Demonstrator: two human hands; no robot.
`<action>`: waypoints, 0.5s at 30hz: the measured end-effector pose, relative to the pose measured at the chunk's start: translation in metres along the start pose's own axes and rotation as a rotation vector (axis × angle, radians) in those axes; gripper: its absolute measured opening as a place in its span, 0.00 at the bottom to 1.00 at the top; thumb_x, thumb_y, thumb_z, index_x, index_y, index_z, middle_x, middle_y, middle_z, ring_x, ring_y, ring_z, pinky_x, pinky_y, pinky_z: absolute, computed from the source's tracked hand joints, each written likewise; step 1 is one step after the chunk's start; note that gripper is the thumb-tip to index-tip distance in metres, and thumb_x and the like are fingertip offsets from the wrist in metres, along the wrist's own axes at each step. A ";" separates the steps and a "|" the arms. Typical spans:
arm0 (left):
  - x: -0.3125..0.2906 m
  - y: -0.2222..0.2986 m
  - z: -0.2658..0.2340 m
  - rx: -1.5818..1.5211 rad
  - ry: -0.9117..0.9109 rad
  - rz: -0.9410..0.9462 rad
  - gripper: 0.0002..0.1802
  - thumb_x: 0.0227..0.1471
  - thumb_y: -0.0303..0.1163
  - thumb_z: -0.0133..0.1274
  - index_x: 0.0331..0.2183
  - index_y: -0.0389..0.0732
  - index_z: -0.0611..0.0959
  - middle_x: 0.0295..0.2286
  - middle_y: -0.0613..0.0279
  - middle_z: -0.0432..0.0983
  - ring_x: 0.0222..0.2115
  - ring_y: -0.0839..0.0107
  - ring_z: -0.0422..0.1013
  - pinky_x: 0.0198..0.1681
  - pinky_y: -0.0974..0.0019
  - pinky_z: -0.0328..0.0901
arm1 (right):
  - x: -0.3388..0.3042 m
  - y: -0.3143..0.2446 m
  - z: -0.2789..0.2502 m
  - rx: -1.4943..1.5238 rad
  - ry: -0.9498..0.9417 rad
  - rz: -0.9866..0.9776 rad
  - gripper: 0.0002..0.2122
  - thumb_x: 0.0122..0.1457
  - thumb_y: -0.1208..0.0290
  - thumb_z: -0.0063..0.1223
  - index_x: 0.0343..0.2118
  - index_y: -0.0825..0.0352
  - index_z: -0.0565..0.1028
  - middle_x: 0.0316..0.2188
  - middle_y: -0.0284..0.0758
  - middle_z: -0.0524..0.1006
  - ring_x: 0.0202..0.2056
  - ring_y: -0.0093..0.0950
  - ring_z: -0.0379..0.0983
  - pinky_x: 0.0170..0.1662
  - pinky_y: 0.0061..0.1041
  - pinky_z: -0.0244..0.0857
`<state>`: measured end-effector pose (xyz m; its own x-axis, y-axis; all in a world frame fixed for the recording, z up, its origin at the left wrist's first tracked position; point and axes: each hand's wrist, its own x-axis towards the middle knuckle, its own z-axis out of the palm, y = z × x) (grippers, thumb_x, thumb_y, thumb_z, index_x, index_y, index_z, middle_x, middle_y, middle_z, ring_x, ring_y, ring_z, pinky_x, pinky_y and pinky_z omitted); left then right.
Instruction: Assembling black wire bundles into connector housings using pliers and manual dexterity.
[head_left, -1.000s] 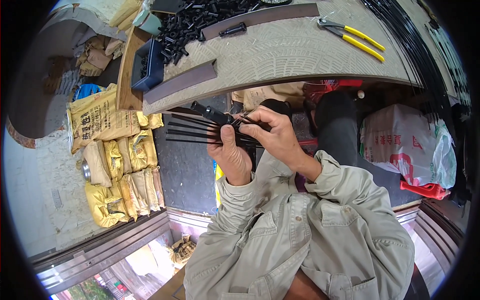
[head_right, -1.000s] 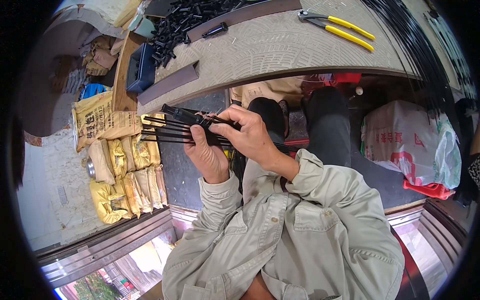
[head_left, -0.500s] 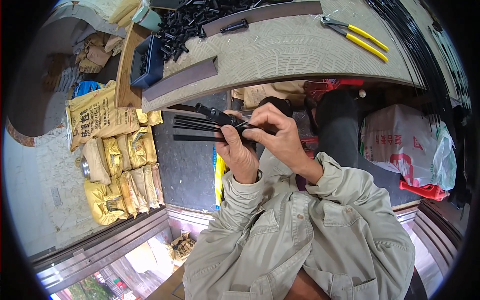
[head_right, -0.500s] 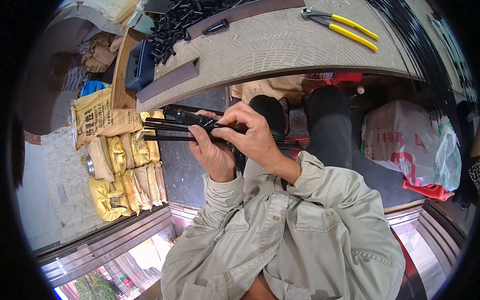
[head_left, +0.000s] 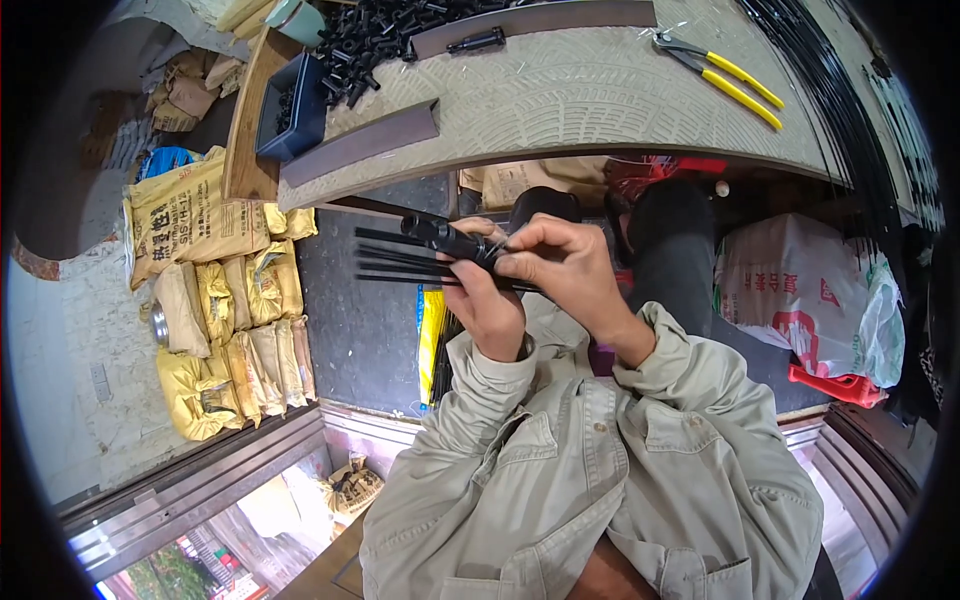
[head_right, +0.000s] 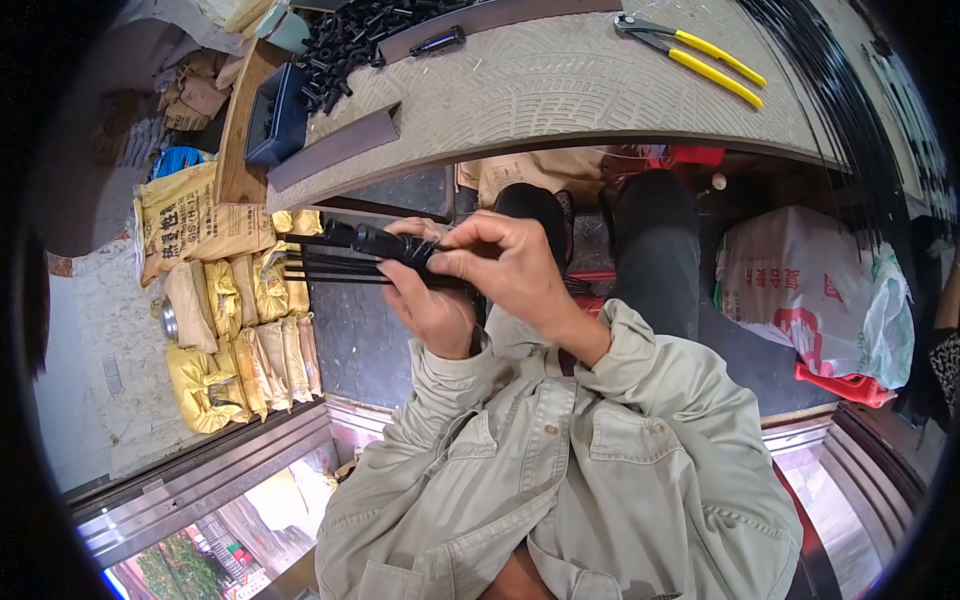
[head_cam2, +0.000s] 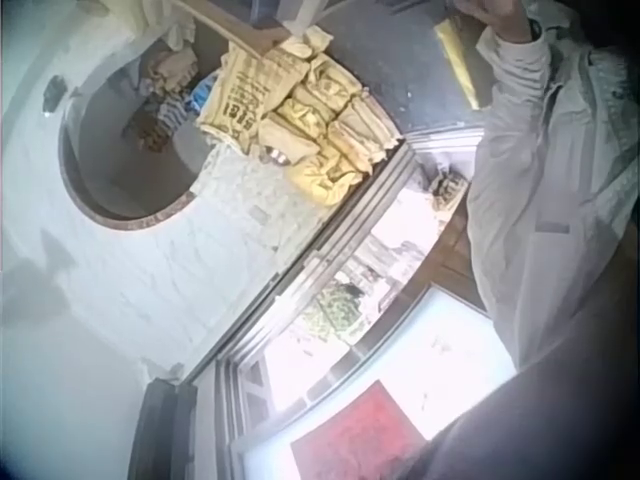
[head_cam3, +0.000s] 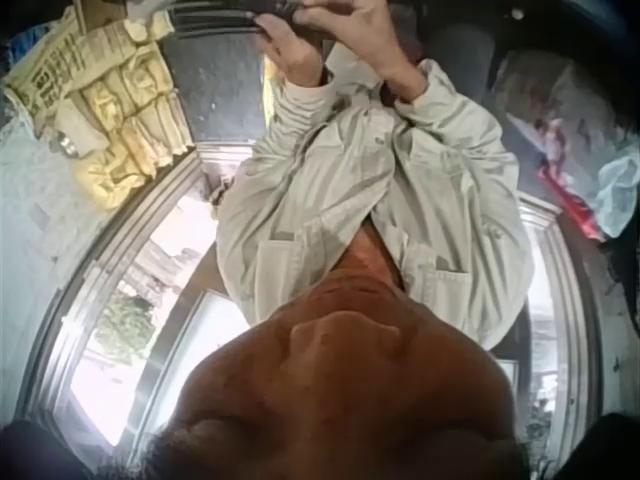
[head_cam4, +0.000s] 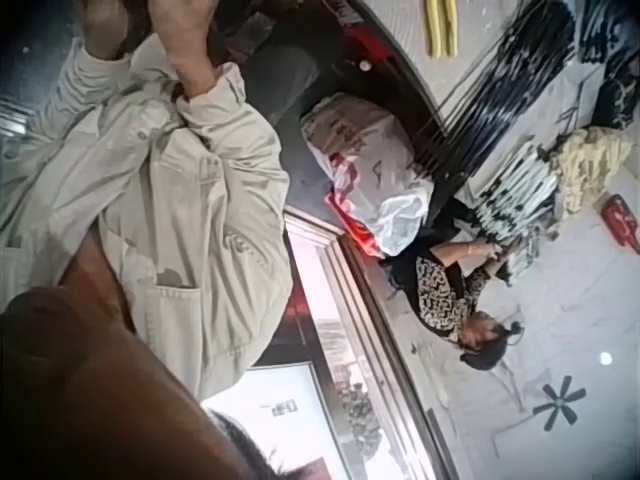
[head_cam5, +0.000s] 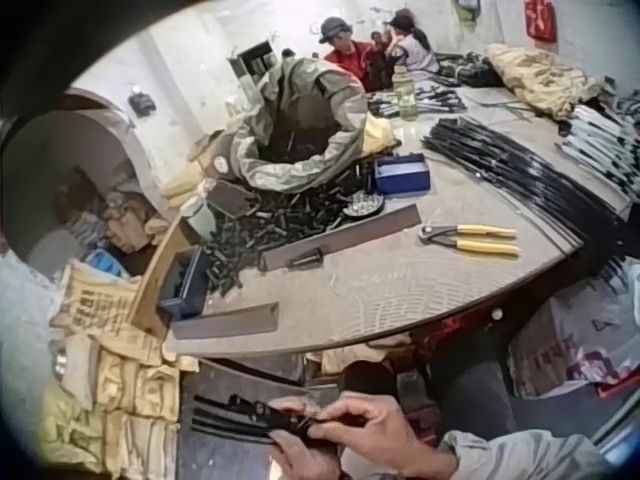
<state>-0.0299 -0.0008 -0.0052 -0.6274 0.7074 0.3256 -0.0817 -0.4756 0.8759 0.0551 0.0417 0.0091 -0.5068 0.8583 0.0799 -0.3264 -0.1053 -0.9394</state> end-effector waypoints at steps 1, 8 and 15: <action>-0.003 -0.001 0.001 0.006 -0.013 0.011 0.21 0.56 0.46 0.39 0.36 0.35 0.67 0.31 0.60 0.63 0.30 0.74 0.60 0.36 0.71 0.58 | -0.005 -0.003 0.005 -0.005 0.069 0.018 0.08 0.43 0.81 0.59 0.26 0.73 0.72 0.22 0.29 0.72 0.25 0.14 0.65 0.28 0.14 0.59; 0.000 0.008 0.005 0.039 -0.132 0.050 0.26 0.54 0.53 0.39 0.31 0.36 0.65 0.28 0.61 0.59 0.29 0.73 0.58 0.35 0.69 0.56 | -0.016 0.014 0.005 -0.308 0.112 -0.397 0.10 0.38 0.82 0.60 0.25 0.70 0.70 0.31 0.34 0.68 0.32 0.23 0.65 0.36 0.19 0.60; -0.001 0.001 0.006 -0.013 -0.177 0.090 0.25 0.54 0.53 0.40 0.30 0.37 0.65 0.27 0.61 0.59 0.29 0.72 0.57 0.36 0.68 0.55 | -0.002 0.020 -0.010 0.369 -0.100 0.075 0.15 0.41 0.79 0.62 0.27 0.66 0.65 0.35 0.33 0.64 0.36 0.20 0.63 0.40 0.17 0.58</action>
<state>-0.0252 0.0011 -0.0023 -0.4865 0.7422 0.4609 -0.0426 -0.5471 0.8360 0.0575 0.0431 -0.0133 -0.6092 0.7903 0.0651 -0.5419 -0.3549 -0.7618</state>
